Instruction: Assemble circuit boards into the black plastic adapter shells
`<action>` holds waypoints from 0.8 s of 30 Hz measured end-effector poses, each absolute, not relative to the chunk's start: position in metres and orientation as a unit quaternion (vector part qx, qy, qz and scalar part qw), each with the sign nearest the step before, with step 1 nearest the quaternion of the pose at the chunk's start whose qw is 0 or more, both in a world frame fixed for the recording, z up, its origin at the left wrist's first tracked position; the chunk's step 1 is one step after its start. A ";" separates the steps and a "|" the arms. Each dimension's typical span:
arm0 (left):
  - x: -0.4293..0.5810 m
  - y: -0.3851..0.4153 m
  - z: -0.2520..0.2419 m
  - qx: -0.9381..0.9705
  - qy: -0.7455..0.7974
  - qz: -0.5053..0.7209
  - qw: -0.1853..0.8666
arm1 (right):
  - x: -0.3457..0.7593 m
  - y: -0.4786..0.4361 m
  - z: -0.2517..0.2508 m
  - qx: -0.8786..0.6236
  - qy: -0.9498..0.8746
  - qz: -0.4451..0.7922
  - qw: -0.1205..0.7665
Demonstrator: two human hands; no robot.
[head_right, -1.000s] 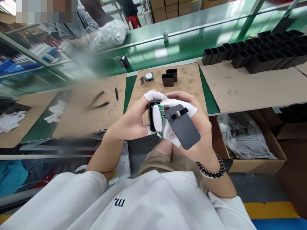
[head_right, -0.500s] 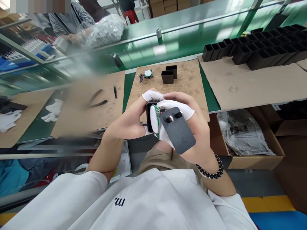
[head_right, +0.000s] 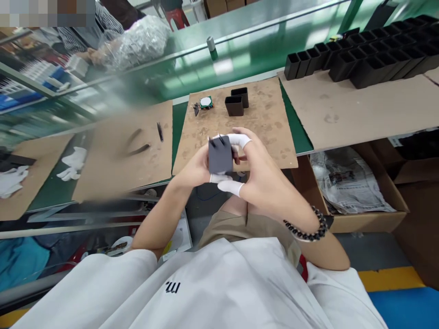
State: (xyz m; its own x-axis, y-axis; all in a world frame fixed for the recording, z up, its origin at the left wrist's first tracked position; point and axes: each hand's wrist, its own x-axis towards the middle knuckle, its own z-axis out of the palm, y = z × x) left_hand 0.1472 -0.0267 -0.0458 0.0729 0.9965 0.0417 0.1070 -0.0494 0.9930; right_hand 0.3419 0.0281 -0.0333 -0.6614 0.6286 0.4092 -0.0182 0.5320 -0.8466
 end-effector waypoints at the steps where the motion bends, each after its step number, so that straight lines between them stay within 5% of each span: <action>1: 0.148 -0.024 -0.058 0.519 0.492 0.473 0.515 | 0.342 0.035 -0.034 -0.200 -0.790 0.464 0.347; 4: 0.153 -0.021 -0.088 0.443 0.516 0.501 0.536 | 0.344 0.045 -0.028 -0.251 -0.771 0.464 0.357; 11: 0.166 -0.025 -0.103 0.455 0.569 0.580 0.364 | 0.320 0.017 -0.029 -0.323 -0.848 0.256 0.334; 17: 0.160 -0.008 -0.113 0.471 0.602 0.579 0.284 | 0.297 0.024 -0.044 -0.352 -0.848 0.208 0.339; 24: 0.131 0.001 -0.106 0.558 0.714 0.359 0.224 | 0.266 0.052 -0.085 -0.368 -0.805 0.318 0.339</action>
